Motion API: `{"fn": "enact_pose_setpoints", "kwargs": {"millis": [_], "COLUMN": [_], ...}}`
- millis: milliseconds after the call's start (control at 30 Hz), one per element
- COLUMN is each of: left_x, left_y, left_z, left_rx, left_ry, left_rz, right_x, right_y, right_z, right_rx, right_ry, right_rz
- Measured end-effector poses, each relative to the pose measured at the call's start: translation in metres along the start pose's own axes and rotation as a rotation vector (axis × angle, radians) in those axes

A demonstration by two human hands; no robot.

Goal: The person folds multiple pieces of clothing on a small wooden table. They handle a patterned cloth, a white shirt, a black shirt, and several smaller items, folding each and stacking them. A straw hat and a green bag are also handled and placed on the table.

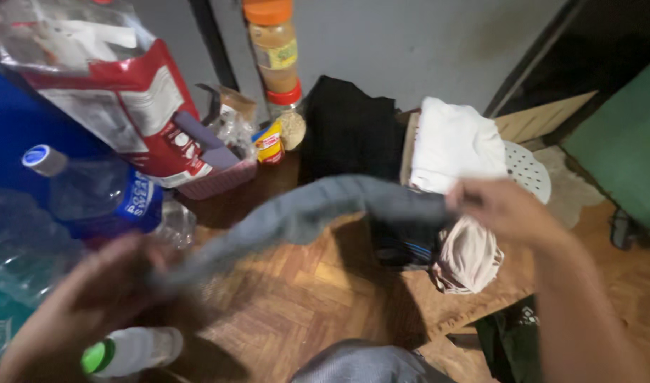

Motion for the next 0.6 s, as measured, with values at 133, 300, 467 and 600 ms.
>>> {"fn": "enact_pose_setpoints", "kwargs": {"millis": [133, 300, 467, 600], "left_x": [-0.029, -0.043, -0.051, -0.073], "left_y": [0.033, -0.036, -0.106, -0.122], "left_z": [-0.026, -0.024, 0.025, 0.047], "left_rx": [0.108, 0.313, 0.471, 0.506], "left_ry": [-0.042, -0.45, -0.843, -1.016], "left_rz": [-0.239, -0.177, 0.175, 0.194], "right_x": [0.005, 0.032, 0.063, 0.064], "right_y": [0.024, -0.024, -0.073, -0.082], "right_z": [-0.007, 0.01, 0.062, 0.093], "right_rx": [-0.378, -0.183, 0.068, 0.231], "right_ry": [-0.097, -0.238, -0.003, 0.153], "right_rz": [-0.033, 0.006, -0.096, -0.097]}}
Point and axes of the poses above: each hand's wrist, its own y-axis away from the middle knuckle, its own z-axis out of the palm, x = y × z, the point moved 3 cm from there along -y, towards the middle knuckle, and after that the axes turned 14 degrees about x, right-handed, at the moved point
